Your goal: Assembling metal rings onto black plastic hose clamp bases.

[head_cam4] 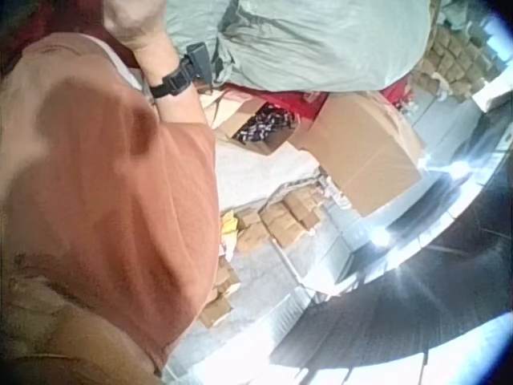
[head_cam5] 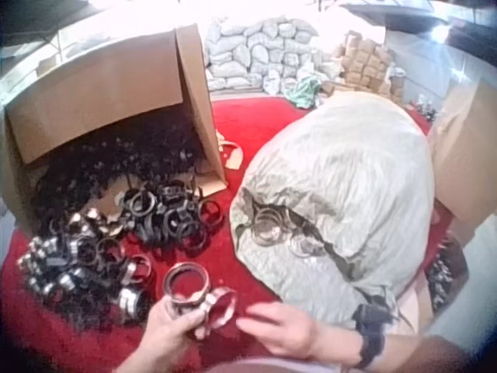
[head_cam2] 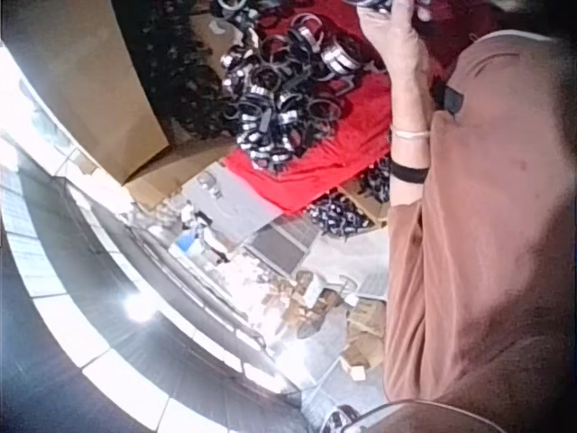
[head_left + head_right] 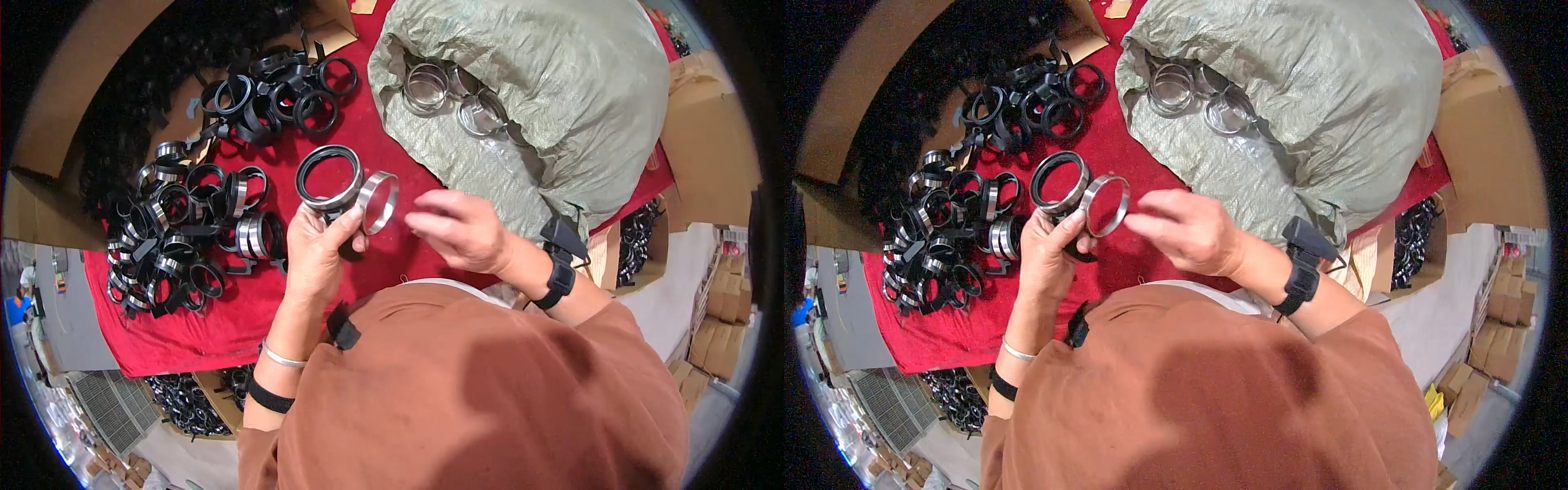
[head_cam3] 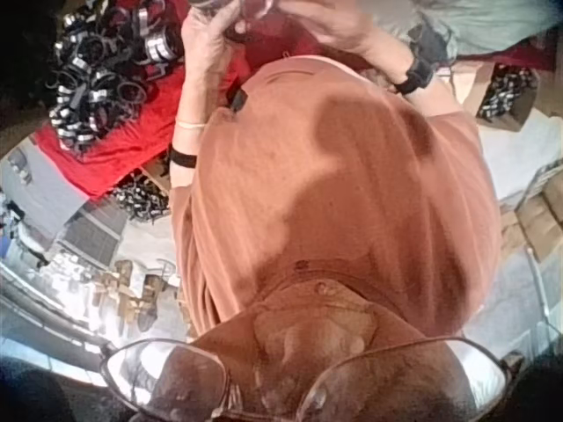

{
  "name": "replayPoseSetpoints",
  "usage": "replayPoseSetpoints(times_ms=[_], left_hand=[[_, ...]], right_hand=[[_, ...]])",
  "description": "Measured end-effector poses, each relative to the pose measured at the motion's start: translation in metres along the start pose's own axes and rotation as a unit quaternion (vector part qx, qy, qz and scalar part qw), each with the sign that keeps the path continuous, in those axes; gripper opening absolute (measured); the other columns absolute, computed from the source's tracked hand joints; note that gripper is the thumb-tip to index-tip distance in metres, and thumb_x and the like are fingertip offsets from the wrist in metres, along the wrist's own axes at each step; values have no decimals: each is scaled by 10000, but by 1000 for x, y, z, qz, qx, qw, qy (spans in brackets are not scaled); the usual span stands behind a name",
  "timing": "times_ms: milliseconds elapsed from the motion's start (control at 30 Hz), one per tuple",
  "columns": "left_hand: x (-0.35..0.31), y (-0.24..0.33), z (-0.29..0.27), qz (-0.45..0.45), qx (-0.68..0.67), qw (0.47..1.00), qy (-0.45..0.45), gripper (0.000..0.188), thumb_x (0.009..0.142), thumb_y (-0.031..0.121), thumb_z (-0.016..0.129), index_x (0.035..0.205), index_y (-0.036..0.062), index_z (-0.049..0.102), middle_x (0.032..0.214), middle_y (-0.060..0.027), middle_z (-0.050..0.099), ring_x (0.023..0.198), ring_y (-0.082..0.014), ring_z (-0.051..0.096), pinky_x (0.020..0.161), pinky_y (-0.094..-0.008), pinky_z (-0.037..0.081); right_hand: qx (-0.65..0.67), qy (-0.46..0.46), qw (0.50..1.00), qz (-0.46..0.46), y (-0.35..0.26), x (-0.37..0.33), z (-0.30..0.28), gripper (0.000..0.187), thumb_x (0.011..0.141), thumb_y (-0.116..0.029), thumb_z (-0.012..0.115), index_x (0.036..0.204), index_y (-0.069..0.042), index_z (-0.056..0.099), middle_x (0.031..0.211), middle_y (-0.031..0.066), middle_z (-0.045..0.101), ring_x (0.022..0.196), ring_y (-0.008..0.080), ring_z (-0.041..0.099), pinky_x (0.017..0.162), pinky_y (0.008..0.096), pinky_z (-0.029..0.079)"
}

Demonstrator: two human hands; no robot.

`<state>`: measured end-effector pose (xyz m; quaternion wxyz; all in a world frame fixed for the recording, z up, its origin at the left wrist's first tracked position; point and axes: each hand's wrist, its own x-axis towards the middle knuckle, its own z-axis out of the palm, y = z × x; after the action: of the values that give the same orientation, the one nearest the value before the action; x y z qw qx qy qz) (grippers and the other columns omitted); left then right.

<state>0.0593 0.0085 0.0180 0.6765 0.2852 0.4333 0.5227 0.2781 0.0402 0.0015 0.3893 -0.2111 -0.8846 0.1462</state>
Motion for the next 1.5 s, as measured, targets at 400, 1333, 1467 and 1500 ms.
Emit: replayPoseSetpoints(times_ms=[400, 1333, 1467, 1500], left_hand=[[3, 19, 10, -28, 44, 999, -12, 171, 806, 60, 647, 936, 6, 551, 710, -32, 582, 521, -88, 510, 499, -228, 429], [-8, 18, -12, -24, -28, 998, -57, 252, 810, 96, 661, 996, 3, 520, 717, -44, 581, 497, -101, 510, 493, -242, 436], [-8, 12, -14, -27, -42, 997, -64, 254, 807, 89, 661, 1005, -1, 529, 729, -43, 589, 490, -95, 500, 479, -236, 425], [-8, 12, -14, -29, -48, 997, -60, 253, 806, 84, 661, 1005, -2, 529, 732, -42, 590, 490, -93, 498, 477, -233, 423]], right_hand=[[-32, -48, 995, 75, -5, 23, 3, 911, 524, -156, 791, 1327, -56, 373, 1212, 178, 425, 1061, 360, 470, 914, 419, 414], [-33, -62, 998, 4, -20, 56, 3, 576, 684, -133, 700, 1220, -63, 500, 1125, 200, 474, 976, 343, 522, 848, 415, 460], [-48, -84, 995, -21, -17, 55, 6, 527, 713, -152, 663, 1203, -42, 503, 1121, 197, 476, 949, 339, 531, 830, 412, 469], [-53, -80, 995, -34, -16, 54, 7, 517, 717, -160, 656, 1194, -31, 503, 1115, 195, 477, 946, 337, 532, 822, 409, 473]])
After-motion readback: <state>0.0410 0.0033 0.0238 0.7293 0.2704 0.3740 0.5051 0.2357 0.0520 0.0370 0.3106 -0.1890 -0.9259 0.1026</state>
